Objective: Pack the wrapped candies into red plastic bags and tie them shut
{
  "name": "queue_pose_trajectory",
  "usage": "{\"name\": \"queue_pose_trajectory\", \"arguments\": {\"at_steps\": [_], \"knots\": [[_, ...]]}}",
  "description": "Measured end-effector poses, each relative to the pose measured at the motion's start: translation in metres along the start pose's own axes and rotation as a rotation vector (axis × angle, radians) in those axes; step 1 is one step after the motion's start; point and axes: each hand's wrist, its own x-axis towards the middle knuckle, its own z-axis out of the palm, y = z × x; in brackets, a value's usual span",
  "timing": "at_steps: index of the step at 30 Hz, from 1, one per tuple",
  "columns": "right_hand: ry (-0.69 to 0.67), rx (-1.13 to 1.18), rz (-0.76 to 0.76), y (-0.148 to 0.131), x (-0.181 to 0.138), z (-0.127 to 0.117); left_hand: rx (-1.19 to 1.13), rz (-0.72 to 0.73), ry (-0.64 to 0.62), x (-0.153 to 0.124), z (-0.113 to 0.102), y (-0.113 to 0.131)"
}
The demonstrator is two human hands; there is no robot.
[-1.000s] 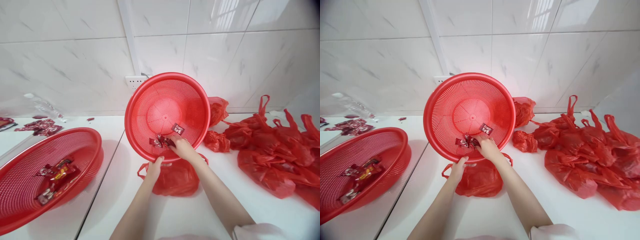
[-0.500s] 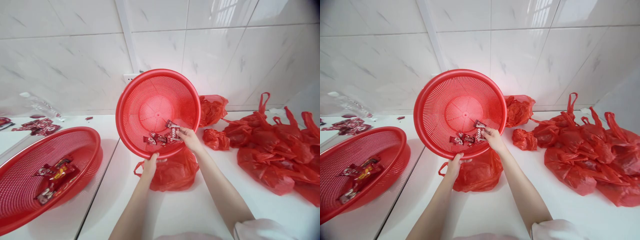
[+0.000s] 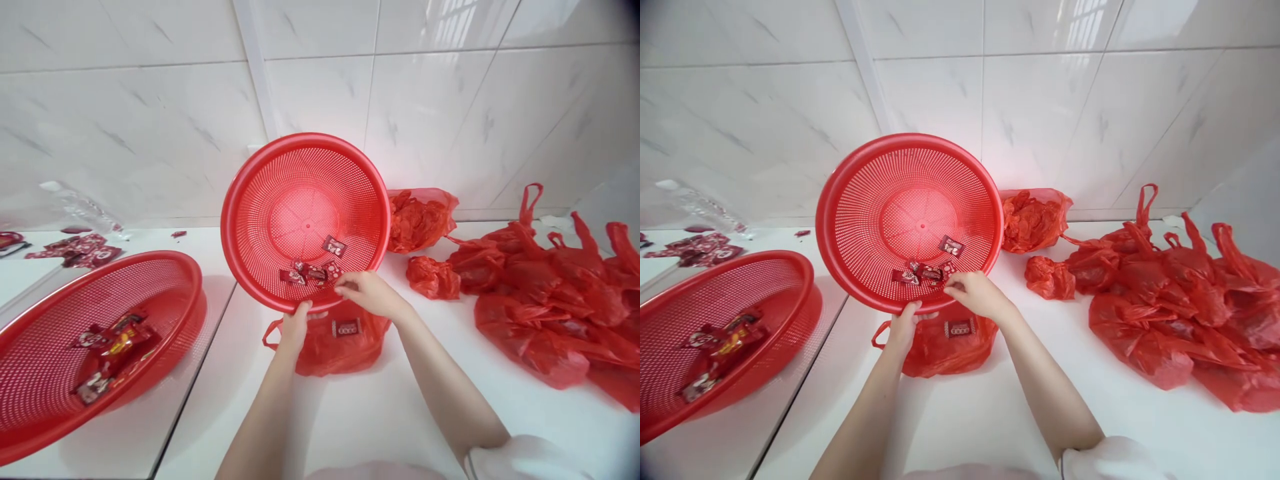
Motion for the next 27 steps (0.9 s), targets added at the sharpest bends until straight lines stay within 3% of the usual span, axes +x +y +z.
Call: {"name": "queue_pose_trajectory", "arguments": {"at_steps": [4,6,8,11,16,19,21,27], "knots": [[0.094,-0.183,-0.106,0.002,0.006,0.018,-0.038,-0.008,-0.075,-0.002,0.001,-0.004],[0.106,-0.24,-0.078,0.006,0.011,0.026,-0.058,0.0,-0.1,-0.003,0.001,-0.005],[0.171,-0.179,0.005,0.011,0.014,0.03,-0.047,-0.007,-0.11,-0.003,0.001,-0.005],[0.24,0.087,0.1,0.017,0.016,0.025,-0.031,-0.024,-0.096,-0.003,0.0,-0.003],[0.043,0.466,0.07,0.012,0.008,0.005,-0.084,0.048,-0.043,0.001,-0.004,0.006],[-0.158,0.441,0.006,0.002,0.001,-0.002,-0.112,0.114,-0.033,0.005,-0.007,0.011],[-0.201,0.35,-0.031,-0.006,-0.002,-0.003,-0.121,0.128,-0.029,0.005,-0.008,0.013],[0.094,0.066,-0.087,-0.019,0.002,0.012,-0.086,0.036,-0.033,-0.001,-0.004,0.008]]}}
